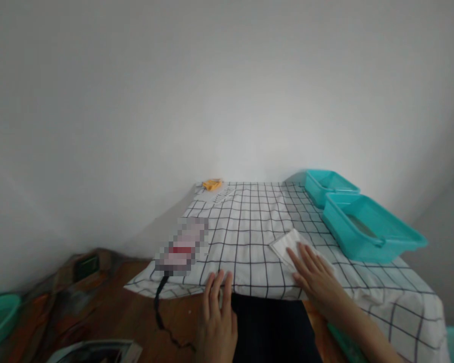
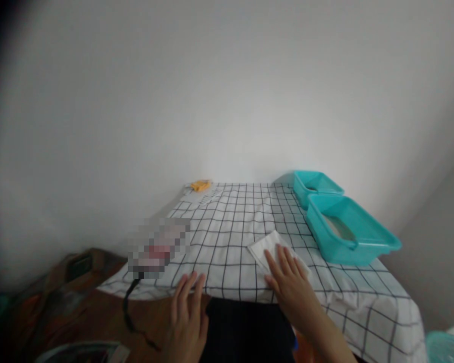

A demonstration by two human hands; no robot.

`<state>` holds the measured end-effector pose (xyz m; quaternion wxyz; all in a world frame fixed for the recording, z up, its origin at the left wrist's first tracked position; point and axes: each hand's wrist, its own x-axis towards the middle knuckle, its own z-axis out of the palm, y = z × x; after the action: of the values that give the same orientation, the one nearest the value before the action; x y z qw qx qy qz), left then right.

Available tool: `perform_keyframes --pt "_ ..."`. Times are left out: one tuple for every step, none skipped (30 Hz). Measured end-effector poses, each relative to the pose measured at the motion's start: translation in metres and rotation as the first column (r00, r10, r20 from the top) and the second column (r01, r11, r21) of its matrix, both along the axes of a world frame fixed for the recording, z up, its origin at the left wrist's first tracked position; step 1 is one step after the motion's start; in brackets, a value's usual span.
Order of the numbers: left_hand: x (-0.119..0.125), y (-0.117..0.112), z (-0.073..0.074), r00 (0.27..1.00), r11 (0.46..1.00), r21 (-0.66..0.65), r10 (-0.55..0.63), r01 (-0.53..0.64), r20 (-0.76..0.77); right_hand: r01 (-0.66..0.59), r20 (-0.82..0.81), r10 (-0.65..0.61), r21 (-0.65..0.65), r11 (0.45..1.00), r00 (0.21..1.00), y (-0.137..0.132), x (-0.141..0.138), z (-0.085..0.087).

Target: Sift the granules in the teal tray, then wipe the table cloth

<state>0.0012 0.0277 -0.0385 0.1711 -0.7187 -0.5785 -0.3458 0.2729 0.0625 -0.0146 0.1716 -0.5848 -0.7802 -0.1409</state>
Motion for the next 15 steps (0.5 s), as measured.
perform_keyframes --pt "0.000 0.000 0.000 1.000 1.000 -0.001 0.000 0.000 0.000 -0.026 0.000 0.026 -0.044 0.999 1.000 0.005 -0.013 0.006" --pt "0.000 0.000 0.000 1.000 1.000 -0.003 0.001 -0.001 -0.001 -0.056 -0.002 0.056 -0.087 0.995 0.998 0.009 -0.028 0.013" --pt "0.000 0.000 -0.001 1.000 1.000 -0.006 0.002 -0.002 -0.002 -0.091 -0.007 0.091 -0.126 0.988 0.996 0.013 -0.044 0.020" --pt "0.000 0.000 -0.002 1.000 1.000 -0.010 0.005 -0.005 -0.004 -0.131 -0.013 0.131 -0.163 0.978 0.991 0.016 -0.060 0.027" --pt "-0.001 0.000 -0.003 1.000 1.000 -0.014 0.008 -0.009 -0.007 -0.176 -0.021 0.175 -0.196 0.965 0.984 0.019 -0.076 0.034" --pt "-0.001 0.000 -0.004 1.000 1.000 -0.017 0.011 -0.011 -0.011 -0.222 -0.032 0.221 -0.222 0.949 0.975 0.021 -0.091 0.040" --pt "-0.001 0.000 -0.005 1.000 1.000 -0.020 0.014 -0.015 -0.014 -0.270 -0.045 0.267 -0.242 0.932 0.963 0.022 -0.104 0.045" --pt "-0.002 0.000 -0.006 1.000 1.000 -0.020 0.019 -0.019 -0.017 -0.314 -0.059 0.309 -0.256 0.914 0.949 0.023 -0.115 0.049" --pt "-0.002 0.000 -0.007 1.000 1.000 -0.018 0.021 -0.021 -0.021 -0.350 -0.073 0.344 -0.263 0.899 0.936 0.024 -0.124 0.052" --pt "-0.002 0.000 -0.007 1.000 1.000 -0.015 0.021 -0.021 -0.023 -0.378 -0.084 0.369 -0.266 0.887 0.926 0.025 -0.129 0.053" --pt "-0.003 -0.001 -0.007 1.000 1.000 -0.009 0.018 -0.019 -0.025 -0.396 -0.090 0.386 -0.265 0.879 0.918 0.026 -0.132 0.054" --pt "-0.003 -0.001 -0.007 1.000 1.000 -0.005 0.015 -0.015 -0.026 -0.402 -0.089 0.392 -0.264 0.877 0.915 0.027 -0.132 0.054" --pt "-0.003 -0.001 -0.007 1.000 1.000 -0.003 0.011 -0.011 -0.028 -0.398 -0.082 0.390 -0.264 0.879 0.917 0.028 -0.130 0.053" --pt "-0.004 -0.001 -0.006 1.000 1.000 -0.005 0.008 -0.008 -0.030 -0.387 -0.069 0.383 -0.263 0.884 0.921 0.031 -0.125 0.052" --pt "-0.004 -0.001 -0.005 0.999 1.000 -0.009 0.007 -0.008 -0.031 -0.375 -0.053 0.374 -0.261 0.890 0.926 0.033 -0.119 0.051"
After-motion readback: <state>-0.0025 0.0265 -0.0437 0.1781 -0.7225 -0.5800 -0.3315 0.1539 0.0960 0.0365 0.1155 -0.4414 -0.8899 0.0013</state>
